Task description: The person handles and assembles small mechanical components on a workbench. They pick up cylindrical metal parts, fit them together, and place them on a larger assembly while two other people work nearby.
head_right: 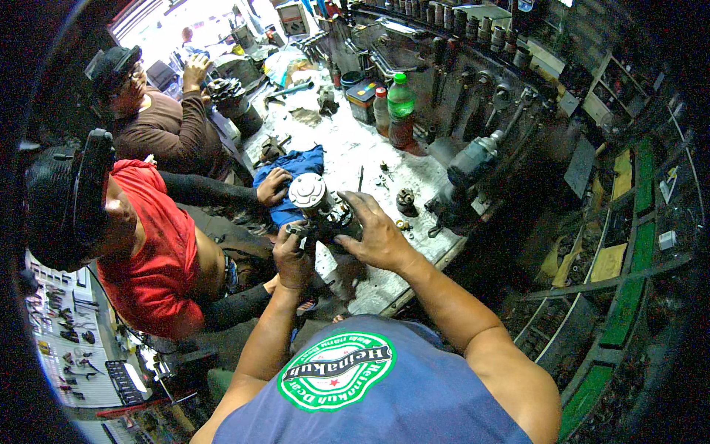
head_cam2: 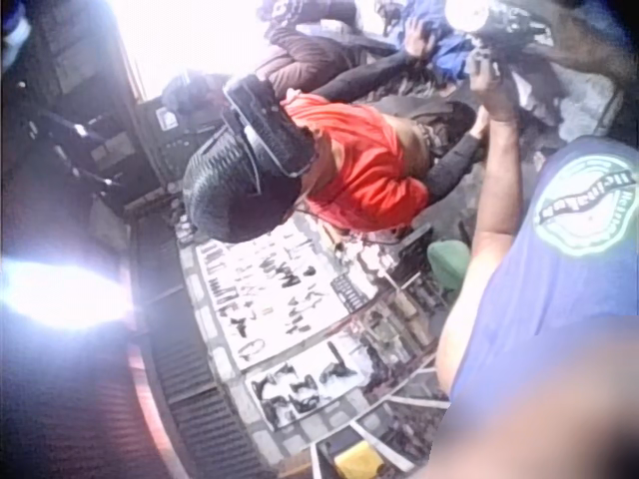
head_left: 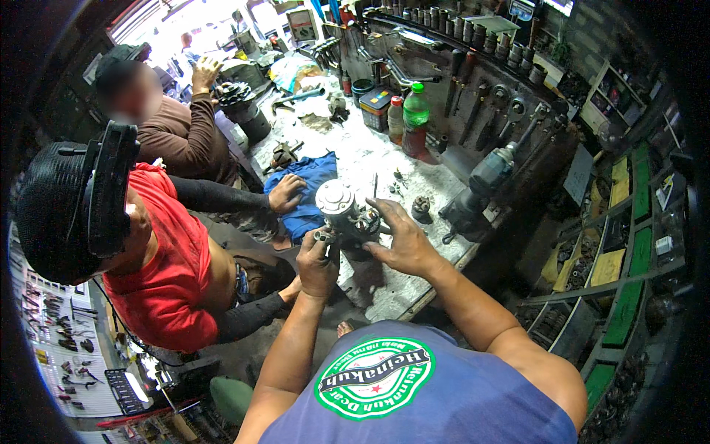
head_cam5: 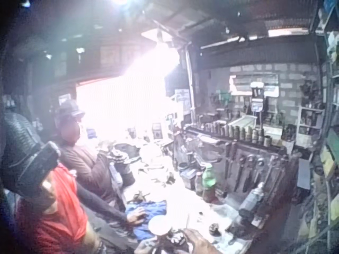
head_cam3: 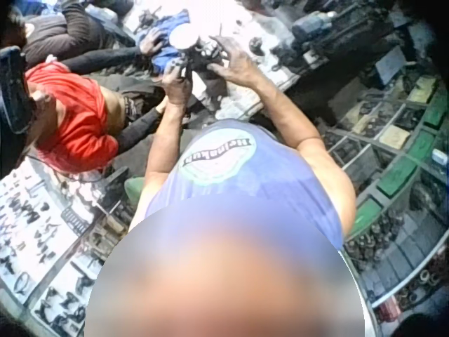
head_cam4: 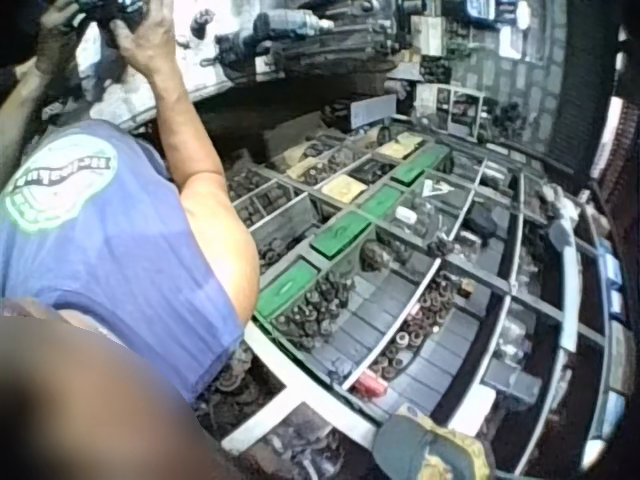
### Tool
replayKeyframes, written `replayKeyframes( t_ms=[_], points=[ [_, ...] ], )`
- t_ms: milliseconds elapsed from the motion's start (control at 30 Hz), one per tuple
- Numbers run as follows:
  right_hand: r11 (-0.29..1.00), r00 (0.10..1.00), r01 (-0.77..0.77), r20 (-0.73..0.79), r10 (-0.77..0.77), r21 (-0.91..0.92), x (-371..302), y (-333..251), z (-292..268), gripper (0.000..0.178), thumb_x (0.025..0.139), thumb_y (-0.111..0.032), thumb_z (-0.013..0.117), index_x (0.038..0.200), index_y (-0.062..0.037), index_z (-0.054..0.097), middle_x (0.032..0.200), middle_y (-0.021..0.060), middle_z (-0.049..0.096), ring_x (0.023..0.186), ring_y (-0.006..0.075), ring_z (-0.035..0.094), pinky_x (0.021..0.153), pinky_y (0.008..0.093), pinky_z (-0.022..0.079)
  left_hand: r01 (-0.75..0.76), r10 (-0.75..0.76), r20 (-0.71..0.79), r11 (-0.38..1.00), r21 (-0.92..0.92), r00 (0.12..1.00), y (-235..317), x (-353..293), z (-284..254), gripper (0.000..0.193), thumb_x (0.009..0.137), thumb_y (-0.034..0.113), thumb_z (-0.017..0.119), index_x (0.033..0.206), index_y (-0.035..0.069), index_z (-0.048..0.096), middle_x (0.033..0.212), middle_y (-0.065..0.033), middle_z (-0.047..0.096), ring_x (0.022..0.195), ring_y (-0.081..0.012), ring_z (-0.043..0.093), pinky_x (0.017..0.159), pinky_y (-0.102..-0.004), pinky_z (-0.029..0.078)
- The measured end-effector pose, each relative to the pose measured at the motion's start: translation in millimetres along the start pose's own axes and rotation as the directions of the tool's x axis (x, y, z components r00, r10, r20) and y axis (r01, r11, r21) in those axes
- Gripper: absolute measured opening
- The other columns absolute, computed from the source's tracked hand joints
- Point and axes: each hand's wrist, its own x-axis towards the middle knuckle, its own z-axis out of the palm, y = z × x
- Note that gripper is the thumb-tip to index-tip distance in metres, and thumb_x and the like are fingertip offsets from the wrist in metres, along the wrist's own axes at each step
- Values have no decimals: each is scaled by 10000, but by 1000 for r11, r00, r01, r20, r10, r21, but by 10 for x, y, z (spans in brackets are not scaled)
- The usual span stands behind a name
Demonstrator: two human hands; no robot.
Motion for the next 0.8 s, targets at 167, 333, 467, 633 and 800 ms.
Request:
replayKeyframes(
  t_ms=[167, 333, 467, 633, 800],
  points=[
    [935, 894, -330, -274, 354, 131, 227, 220, -346, 954, 914, -121, 701, 1725, -4, 213, 1693, 359, 366, 1602, 466, 363, 1330, 440, 306, 26, -26, 10, 999, -27, 1000, -3, -23, 2, 216, 886, -50, 795, 1086, 24, 762, 1069, -169, 743, 933, -364, 767, 793, -423, 620],
    [962, 977, -93, -208, 38, -257, 257, 296, -509, 771, 935, -129, 664, 1654, -13, 410, 1510, 346, 581, 1388, 509, 598, 1212, 471, 470, 20, -20, 22, 1000, -4, 1000, -6, -24, -18, 257, 842, -44, 811, 1089, 7, 763, 1087, -175, 747, 945, -371, 762, 815, -425, 610],
    [945, 945, -324, -54, 323, -29, 98, 540, -500, 662, 950, -158, 730, 1556, 19, 530, 1268, 306, 719, 1185, 446, 704, 1083, 494, 541, 27, -27, 3, 999, -33, 1000, -11, -29, 0, 209, 881, -46, 814, 1071, 26, 766, 1067, -162, 745, 935, -357, 767, 796, -417, 615],
    [886, 925, -322, -309, 220, -334, 38, 1351, -213, 573, 946, -43, 668, 1497, 63, 553, 1242, 339, 715, 1170, 497, 694, 1049, 525, 552, -16, 16, -4, 1000, 0, 1000, -23, -16, 11, 179, 902, -35, 799, 1068, 23, 764, 1062, -156, 743, 928, -354, 760, 792, -408, 610],
    [855, 897, -429, -244, 368, -291, -131, 1722, -117, 487, 864, -55, 747, 1323, 84, 659, 1141, 339, 735, 1103, 521, 703, 1005, 547, 553, -2, 2, 20, 1000, -4, 1000, -20, -4, -4, 191, 908, -28, 794, 1089, 14, 752, 1022, -169, 721, 907, -378, 749, 762, -429, 600]
  ],
)
